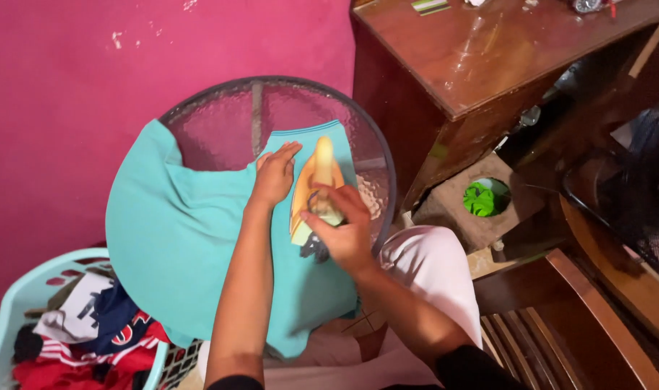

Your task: The person irons a light blue t-shirt on a round glass table. They use a yellow iron to smooth the fabric, frequently adjusting the shirt's position and folding it into a smaller rectangle.

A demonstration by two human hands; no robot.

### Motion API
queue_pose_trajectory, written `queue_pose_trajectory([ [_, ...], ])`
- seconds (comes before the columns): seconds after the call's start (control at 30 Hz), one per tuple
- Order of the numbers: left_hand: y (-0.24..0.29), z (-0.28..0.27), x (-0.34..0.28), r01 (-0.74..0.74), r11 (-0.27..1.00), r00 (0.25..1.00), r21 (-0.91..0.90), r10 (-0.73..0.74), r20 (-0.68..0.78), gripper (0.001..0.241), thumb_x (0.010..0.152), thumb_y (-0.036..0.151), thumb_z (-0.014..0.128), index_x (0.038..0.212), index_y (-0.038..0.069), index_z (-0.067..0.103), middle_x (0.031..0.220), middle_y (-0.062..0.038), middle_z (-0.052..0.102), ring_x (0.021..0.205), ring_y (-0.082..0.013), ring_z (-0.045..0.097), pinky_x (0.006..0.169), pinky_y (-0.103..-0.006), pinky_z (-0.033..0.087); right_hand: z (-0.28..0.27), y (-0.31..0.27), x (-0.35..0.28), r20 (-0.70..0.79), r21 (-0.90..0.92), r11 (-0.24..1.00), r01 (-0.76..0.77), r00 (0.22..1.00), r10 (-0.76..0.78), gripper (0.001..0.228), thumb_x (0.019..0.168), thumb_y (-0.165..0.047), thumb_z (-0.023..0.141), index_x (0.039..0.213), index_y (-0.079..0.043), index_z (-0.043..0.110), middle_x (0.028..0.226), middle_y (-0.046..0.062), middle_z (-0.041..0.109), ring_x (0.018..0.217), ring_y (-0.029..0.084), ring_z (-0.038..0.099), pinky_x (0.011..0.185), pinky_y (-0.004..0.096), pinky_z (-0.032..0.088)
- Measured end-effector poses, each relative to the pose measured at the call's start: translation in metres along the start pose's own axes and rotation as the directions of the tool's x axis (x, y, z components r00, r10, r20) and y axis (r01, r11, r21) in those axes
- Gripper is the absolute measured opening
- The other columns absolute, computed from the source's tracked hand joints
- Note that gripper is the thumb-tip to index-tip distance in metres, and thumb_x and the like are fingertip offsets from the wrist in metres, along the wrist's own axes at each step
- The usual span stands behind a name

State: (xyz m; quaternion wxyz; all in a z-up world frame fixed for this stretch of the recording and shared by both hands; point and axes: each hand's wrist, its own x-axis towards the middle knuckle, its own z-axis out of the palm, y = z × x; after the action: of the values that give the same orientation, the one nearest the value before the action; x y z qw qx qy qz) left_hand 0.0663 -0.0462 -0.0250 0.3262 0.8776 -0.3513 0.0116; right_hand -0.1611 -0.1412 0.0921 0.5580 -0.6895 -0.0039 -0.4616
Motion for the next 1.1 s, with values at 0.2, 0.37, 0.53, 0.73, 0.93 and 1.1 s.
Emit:
queue_pose_trajectory([
  [0.2, 0.023, -0.006, -0.006, 0.038, 0.985, 0.997, 0.168, -0.049, 0.062, 0.040, 0.110, 0.027, 0.046, 0.149, 0.027, 0.056, 0.163, 0.003, 0.046, 0.153, -0.0161, 0.036, 0.123, -0.0467, 0.021, -0.007, 0.023, -0.001, 0.208, -0.285, 0.958, 0.000, 0.976, 0.062, 0.059, 0.082, -0.035, 0.088, 0.133, -0.012, 0.068, 0.099, 0.010, 0.066, 0.097, 0.029, 0.063, 0.093, 0.037, 0.050],
  [0.37, 0.032, -0.008, -0.008, 0.033, 0.973, 0.996, 0.227, -0.052, 0.077, 0.045, 0.111, 0.032, 0.042, 0.155, 0.027, 0.049, 0.166, 0.001, 0.041, 0.156, -0.0180, 0.031, 0.124, -0.0490, 0.018, -0.005, 0.032, 0.011, 0.257, -0.474, 0.877, 0.074, 0.965, 0.058, 0.062, 0.090, -0.039, 0.078, 0.142, -0.010, 0.059, 0.101, 0.013, 0.070, 0.097, 0.031, 0.062, 0.088, 0.046, 0.047],
  [0.53, 0.041, -0.009, -0.008, 0.071, 0.953, 0.991, 0.293, -0.102, 0.091, 0.047, 0.112, 0.040, 0.037, 0.157, 0.029, 0.045, 0.168, 0.005, 0.036, 0.157, -0.0169, 0.027, 0.125, -0.0491, 0.015, -0.011, 0.038, -0.007, 0.301, -0.582, 0.787, 0.206, 0.953, -0.027, 0.068, 0.088, -0.050, 0.077, 0.142, -0.012, 0.059, 0.096, 0.005, 0.067, 0.089, 0.023, 0.061, 0.083, 0.035, 0.047],
  [0.73, 0.047, -0.012, -0.010, 0.093, 0.943, 0.986, 0.320, -0.132, 0.104, 0.048, 0.112, 0.041, 0.034, 0.158, 0.030, 0.042, 0.169, 0.004, 0.034, 0.158, -0.0194, 0.024, 0.126, -0.0513, 0.012, -0.006, 0.059, 0.004, 0.196, -0.638, 0.748, 0.180, 0.978, -0.068, 0.072, 0.089, -0.055, 0.075, 0.146, -0.015, 0.056, 0.096, 0.003, 0.066, 0.089, 0.022, 0.060, 0.082, 0.038, 0.046],
  [0.93, 0.043, -0.009, -0.006, 0.103, 0.943, 0.984, 0.317, -0.143, 0.106, 0.049, 0.112, 0.043, 0.034, 0.159, 0.031, 0.041, 0.170, 0.007, 0.032, 0.159, -0.0166, 0.021, 0.127, -0.0498, 0.011, -0.015, 0.063, 0.005, 0.273, -0.598, 0.779, 0.186, 0.962, -0.020, 0.065, 0.096, -0.046, 0.069, 0.150, -0.013, 0.054, 0.097, 0.004, 0.067, 0.093, 0.023, 0.061, 0.082, 0.036, 0.045],
  [1.1, 0.033, -0.003, -0.005, 0.110, 0.948, 0.985, 0.299, -0.144, 0.097, 0.047, 0.112, 0.040, 0.035, 0.158, 0.034, 0.042, 0.169, 0.010, 0.032, 0.158, -0.0147, 0.022, 0.127, -0.0494, 0.012, -0.011, 0.061, 0.047, 0.372, -0.572, 0.815, -0.094, 0.856, 0.360, 0.069, 0.091, -0.046, 0.072, 0.151, -0.021, 0.049, 0.117, 0.017, 0.065, 0.116, 0.035, 0.062, 0.100, 0.042, 0.040],
])
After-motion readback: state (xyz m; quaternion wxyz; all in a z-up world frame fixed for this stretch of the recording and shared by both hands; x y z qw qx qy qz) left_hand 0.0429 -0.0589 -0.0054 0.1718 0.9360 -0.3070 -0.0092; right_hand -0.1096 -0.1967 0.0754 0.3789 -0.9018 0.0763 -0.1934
